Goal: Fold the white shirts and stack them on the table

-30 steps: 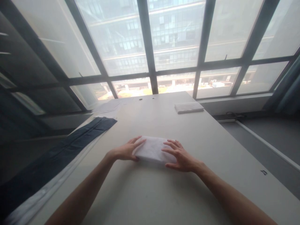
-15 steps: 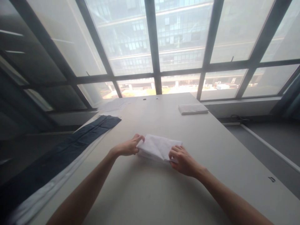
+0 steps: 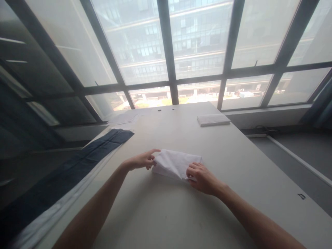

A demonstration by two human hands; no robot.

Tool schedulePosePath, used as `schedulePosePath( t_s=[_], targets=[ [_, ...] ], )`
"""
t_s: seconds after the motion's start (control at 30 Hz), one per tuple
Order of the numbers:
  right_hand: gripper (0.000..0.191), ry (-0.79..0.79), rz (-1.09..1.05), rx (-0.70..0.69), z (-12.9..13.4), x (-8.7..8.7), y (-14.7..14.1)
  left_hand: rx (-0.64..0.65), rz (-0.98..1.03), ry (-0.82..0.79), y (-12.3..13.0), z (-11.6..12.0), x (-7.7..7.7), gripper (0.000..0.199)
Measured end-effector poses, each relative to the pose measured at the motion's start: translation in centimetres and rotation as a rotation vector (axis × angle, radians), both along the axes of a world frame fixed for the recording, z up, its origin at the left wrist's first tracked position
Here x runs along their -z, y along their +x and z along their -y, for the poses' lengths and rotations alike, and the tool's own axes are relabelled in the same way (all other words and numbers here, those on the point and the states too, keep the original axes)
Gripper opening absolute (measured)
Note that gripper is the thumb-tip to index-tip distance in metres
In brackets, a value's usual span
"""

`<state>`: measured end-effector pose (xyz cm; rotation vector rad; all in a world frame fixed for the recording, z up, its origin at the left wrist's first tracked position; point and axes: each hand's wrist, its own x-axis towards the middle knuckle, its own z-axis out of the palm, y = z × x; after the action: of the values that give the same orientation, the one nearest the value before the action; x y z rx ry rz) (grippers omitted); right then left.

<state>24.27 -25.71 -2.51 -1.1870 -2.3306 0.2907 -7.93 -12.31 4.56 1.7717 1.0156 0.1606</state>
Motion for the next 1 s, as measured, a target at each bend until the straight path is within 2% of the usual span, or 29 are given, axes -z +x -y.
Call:
schedulePosePath(
  t_s=[0.07, 0.13, 0.23, 0.3, 0.4, 0.5, 0.63, 0.77, 0.87, 1.0],
  targets=[
    [0.021, -0.012, 0.001, -0.005, 0.0, -0.2, 0.0, -0.056, 0.162, -0.158, 0.1, 0.0, 0.0, 0.081],
    [0.022, -0.024, 0.006, -0.011, 0.0, -0.4, 0.0, -0.188, 0.271, -0.26, 0.2, -0.3, 0.4, 0.084],
    [0.022, -0.042, 0.019, -0.013, 0.0, -0.7, 0.0, -0.404, 0.324, -0.289, 0.6, -0.8, 1.9, 0.079],
    [0.021, -0.043, 0.027, -0.013, 0.1, -0.9, 0.0, -0.479, 0.338, -0.255, 1.2, -1.1, 3.0, 0.074],
    [0.018, -0.04, 0.041, -0.021, 0.2, -1.1, -0.1, -0.509, 0.336, -0.144, 2.4, -1.3, 4.7, 0.072],
    [0.016, -0.049, 0.06, -0.036, 0.2, -1.3, 0.0, -0.514, 0.368, -0.009, 3.1, -1.2, 5.5, 0.074],
    [0.015, -0.037, 0.093, -0.041, 0.0, -1.8, 0.9, -0.441, 0.286, -0.015, 2.4, -0.7, 4.6, 0.08],
    [0.019, 0.006, 0.133, 0.038, -0.3, -2.2, 2.2, -0.365, 0.137, -0.09, 1.6, -0.2, 3.3, 0.088],
    [0.02, 0.034, 0.155, 0.078, -0.4, -2.2, 2.4, -0.44, 0.145, -0.019, 1.9, -0.3, 3.2, 0.08],
    [0.021, 0.068, 0.155, 0.086, -0.2, -2.1, 2.0, -0.537, 0.276, 0.059, 2.6, -0.6, 4.1, 0.068]
  ],
)
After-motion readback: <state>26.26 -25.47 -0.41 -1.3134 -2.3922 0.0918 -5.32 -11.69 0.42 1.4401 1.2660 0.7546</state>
